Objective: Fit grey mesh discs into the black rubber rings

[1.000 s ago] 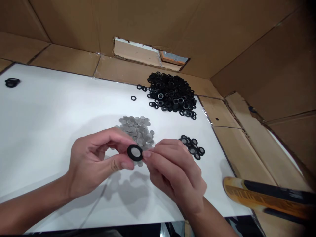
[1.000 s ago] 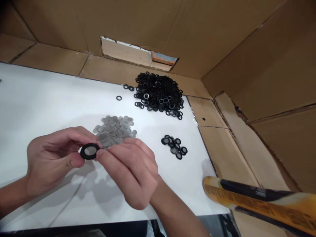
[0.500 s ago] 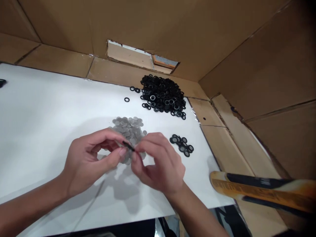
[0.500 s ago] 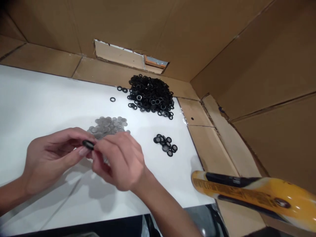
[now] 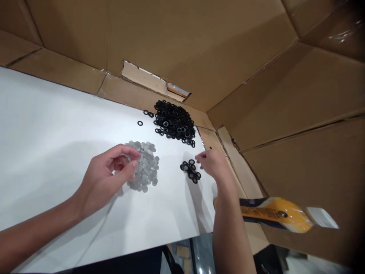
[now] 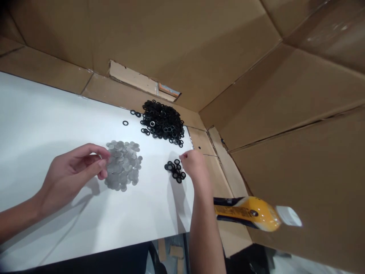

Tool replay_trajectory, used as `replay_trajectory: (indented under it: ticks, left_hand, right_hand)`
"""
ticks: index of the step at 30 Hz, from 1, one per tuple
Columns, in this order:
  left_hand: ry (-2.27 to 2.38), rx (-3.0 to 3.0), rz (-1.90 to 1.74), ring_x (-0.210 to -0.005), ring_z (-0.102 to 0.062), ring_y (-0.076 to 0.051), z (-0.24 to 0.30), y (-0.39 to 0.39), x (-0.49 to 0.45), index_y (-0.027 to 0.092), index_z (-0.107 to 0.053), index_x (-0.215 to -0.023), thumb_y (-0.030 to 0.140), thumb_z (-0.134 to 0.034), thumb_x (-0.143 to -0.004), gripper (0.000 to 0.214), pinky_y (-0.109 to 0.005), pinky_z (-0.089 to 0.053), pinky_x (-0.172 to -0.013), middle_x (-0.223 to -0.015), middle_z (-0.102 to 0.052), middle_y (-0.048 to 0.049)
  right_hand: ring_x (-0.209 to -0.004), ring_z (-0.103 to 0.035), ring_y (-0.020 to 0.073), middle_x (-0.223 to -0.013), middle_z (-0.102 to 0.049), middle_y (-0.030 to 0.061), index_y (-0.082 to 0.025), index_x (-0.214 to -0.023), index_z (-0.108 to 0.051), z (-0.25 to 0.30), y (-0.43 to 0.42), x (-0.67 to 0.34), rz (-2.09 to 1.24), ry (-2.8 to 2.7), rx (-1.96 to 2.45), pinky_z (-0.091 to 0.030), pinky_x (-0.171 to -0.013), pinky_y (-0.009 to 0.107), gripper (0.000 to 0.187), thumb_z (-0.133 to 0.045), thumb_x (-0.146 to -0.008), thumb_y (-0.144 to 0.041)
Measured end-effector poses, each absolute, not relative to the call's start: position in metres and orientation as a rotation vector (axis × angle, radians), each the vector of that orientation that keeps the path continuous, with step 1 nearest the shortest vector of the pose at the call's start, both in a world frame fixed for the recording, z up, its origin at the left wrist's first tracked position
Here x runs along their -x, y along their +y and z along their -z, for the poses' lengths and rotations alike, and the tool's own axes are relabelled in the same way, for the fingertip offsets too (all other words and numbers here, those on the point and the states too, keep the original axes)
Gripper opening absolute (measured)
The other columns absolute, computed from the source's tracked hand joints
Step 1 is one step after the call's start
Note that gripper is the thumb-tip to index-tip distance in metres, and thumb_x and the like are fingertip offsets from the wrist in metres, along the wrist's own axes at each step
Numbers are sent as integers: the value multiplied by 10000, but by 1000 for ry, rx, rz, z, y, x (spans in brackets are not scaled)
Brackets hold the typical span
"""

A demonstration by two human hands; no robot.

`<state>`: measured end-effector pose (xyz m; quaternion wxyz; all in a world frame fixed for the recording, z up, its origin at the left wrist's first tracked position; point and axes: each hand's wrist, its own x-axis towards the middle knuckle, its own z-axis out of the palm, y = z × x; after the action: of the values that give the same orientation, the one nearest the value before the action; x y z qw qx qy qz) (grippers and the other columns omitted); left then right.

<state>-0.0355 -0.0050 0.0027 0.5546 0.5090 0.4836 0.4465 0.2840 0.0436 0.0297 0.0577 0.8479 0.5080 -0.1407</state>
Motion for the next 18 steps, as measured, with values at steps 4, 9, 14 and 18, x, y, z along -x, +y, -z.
replay_trajectory:
  ticks: [4, 9, 14, 18]
  left_hand:
    - [1160, -1188, -1098, -622, -618, -155, -2, -4, 36, 237, -721, -926, 373, -718, -908, 138, -275, -510, -641, -639, -635, 34]
    - [1078, -1211, -1086, -609, -613, -152, 2, -1, 38, 231, -709, -925, 345, -715, -916, 114, -275, -522, -636, -651, -639, 36]
    - [1055, -1173, -1103, -637, -593, -156, 2, -4, 36, 241, -700, -935, 357, -689, -936, 117, -294, -495, -664, -647, -613, 43]
    - [1060, -1182, -1114, -638, -594, -160, 0, -4, 36, 239, -699, -924, 359, -683, -935, 122, -296, -494, -659, -644, -603, 41]
  right_hand:
    - [-1168, -687, 271, -1376, -659, 116, -192, -1348, -640, -26, 88, -271, 248, 1940, -2432, -600, -981, 498, 366, -671, -1023, -358]
    - [-1153, -691, 268, -1363, -663, 114, -184, -1331, -647, 0, 120, -268, 169, 2165, -2293, -607, -964, 490, 357, -681, -1017, -352]
    - [-1135, -698, 262, -1349, -670, 113, -184, -1330, -647, 13, 120, -277, 121, 2202, -2403, -613, -952, 480, 355, -675, -1021, -356]
    - [-1133, -699, 262, -1348, -669, 110, -183, -1335, -643, 4, 115, -281, 139, 2241, -2564, -614, -946, 481, 363, -679, -1020, -359]
